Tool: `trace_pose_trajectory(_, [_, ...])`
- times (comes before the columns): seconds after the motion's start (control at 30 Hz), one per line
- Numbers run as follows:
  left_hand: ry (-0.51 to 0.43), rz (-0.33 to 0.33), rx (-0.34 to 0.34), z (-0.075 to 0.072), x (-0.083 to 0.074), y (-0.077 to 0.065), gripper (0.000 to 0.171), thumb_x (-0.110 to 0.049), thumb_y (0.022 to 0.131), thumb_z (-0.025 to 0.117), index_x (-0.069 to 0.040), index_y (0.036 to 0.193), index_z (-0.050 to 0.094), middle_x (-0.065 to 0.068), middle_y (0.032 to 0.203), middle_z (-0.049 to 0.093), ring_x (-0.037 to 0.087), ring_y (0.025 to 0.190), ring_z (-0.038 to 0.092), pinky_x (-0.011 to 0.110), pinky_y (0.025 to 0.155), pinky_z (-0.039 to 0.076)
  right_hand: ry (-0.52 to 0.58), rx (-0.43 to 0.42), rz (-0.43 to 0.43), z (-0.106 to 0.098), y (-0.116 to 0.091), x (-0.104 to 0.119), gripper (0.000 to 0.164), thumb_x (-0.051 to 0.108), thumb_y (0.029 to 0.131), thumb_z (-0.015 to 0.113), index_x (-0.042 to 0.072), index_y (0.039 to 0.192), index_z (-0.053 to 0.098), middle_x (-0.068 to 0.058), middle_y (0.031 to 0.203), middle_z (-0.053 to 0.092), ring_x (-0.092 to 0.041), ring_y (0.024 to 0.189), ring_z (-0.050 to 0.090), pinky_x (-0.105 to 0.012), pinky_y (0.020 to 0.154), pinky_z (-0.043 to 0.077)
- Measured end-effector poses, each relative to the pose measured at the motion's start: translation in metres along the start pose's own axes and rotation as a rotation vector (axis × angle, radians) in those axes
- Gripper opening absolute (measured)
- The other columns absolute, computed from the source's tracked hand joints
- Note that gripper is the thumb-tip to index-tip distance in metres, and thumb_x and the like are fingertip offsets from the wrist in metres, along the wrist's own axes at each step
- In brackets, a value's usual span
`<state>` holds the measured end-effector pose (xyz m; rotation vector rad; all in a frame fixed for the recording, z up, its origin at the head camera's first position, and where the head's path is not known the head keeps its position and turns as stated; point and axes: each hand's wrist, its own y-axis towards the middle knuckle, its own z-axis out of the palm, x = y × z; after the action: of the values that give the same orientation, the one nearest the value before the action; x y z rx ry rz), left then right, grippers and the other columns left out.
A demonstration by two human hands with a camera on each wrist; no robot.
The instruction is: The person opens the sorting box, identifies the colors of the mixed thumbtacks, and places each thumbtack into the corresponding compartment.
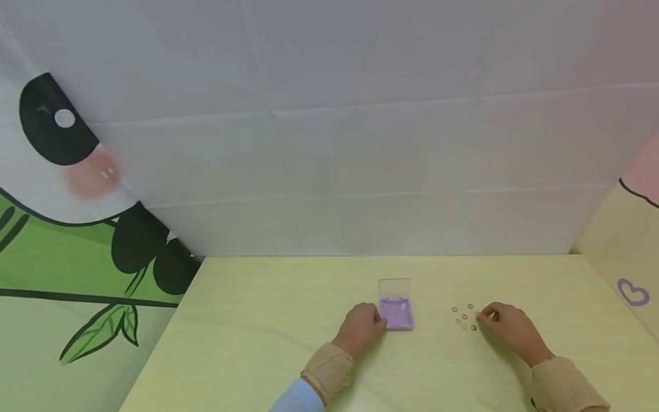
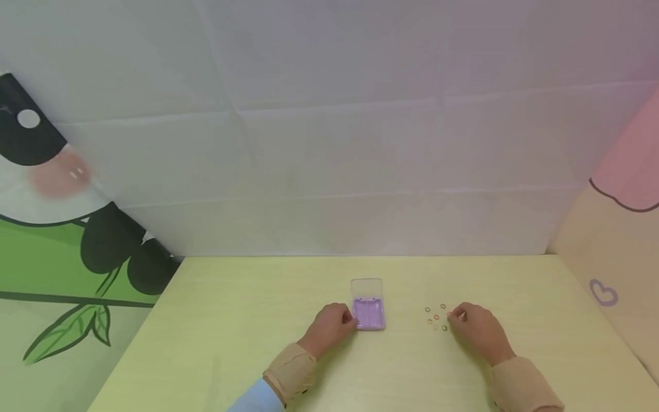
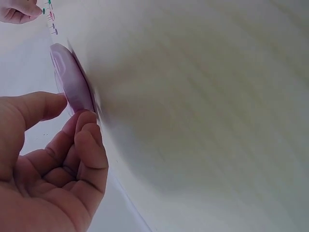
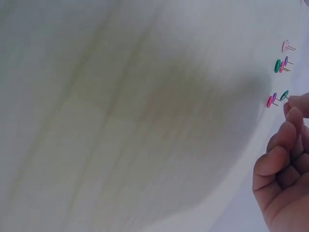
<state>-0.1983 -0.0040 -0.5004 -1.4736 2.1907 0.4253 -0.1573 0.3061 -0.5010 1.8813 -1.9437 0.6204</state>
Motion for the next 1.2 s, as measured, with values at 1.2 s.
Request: trace_pose_trajectory(1.2, [-0.011,-0.020,-0.002,-0.001,-0.004,-0.002,0.019,-0.014,0.085,0.064,0.001,0.074,0.065,0.008,0.069,0.063,0.014,0.062,0.048,0.032,0.060,0.049,0.253,-0.099,0.087,-0.009,-0.012,0.010,0.041,0.026,0.100,0.044,-0.011,0.111,0.060,-0.011,0.076,0.062,-0.016,0.065,0.050,-0.031,0.056,0.043])
